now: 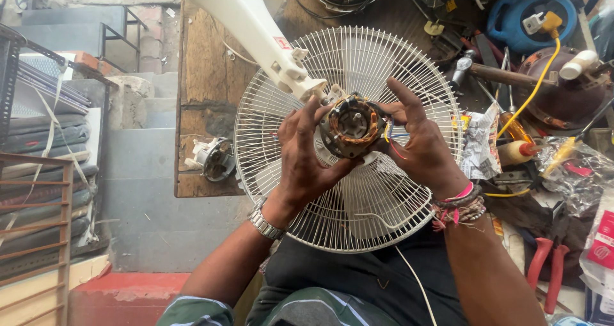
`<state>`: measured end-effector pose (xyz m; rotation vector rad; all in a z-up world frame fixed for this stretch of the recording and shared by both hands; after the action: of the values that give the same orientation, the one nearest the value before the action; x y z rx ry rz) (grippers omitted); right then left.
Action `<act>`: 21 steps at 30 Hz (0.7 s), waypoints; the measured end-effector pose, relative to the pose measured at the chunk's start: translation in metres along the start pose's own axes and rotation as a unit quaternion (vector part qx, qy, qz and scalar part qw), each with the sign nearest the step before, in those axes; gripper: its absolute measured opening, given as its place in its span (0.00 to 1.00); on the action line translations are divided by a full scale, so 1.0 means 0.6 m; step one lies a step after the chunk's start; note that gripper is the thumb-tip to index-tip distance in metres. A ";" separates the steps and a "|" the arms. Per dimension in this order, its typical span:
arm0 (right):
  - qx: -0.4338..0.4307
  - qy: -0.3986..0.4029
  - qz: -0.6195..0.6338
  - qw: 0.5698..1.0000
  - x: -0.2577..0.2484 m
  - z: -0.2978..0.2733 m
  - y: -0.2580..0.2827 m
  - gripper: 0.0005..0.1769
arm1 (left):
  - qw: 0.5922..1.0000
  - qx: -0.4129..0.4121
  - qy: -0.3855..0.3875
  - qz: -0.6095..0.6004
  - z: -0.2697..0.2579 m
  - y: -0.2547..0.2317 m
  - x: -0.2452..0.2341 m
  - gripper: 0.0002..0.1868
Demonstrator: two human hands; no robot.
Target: The person repairs a white pedestal fan by hand, working on the motor housing and internal wiring. They use a screwdriver to tighten screws on the motor casing and manipulate the exposed wires to secure connections.
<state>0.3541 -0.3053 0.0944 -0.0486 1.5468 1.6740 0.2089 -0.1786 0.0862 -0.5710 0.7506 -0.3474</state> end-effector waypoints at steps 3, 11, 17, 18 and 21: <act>-0.031 0.017 -0.006 0.999 0.005 0.001 0.017 0.54 | 0.999 -0.006 0.016 0.027 0.001 -0.001 0.003 0.61; -0.002 -0.070 0.111 0.991 -0.001 -0.053 0.009 0.48 | 0.998 -0.027 0.057 0.015 0.006 -0.009 0.005 0.62; 0.090 -0.181 0.225 0.953 0.010 -0.108 -0.042 0.41 | 0.997 -0.055 0.059 0.006 0.013 -0.014 0.030 0.62; 0.086 -0.184 0.218 0.955 0.010 -0.111 -0.042 0.40 | 0.996 -0.070 0.056 0.017 0.012 -0.015 0.031 0.62; 0.095 -0.186 0.223 0.952 0.012 -0.111 -0.049 0.39 | 0.994 -0.091 0.044 0.049 0.013 -0.022 0.026 0.61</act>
<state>0.3337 -0.3605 0.0508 0.7270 1.4821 1.7321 0.2238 -0.1940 0.0903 -0.6921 0.8986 -0.2157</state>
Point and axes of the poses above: each hand's wrist, its own z-axis towards the middle knuckle, its own x-axis out of the palm, y = z × x, the point moved 8 cm from there along z, towards the middle knuckle
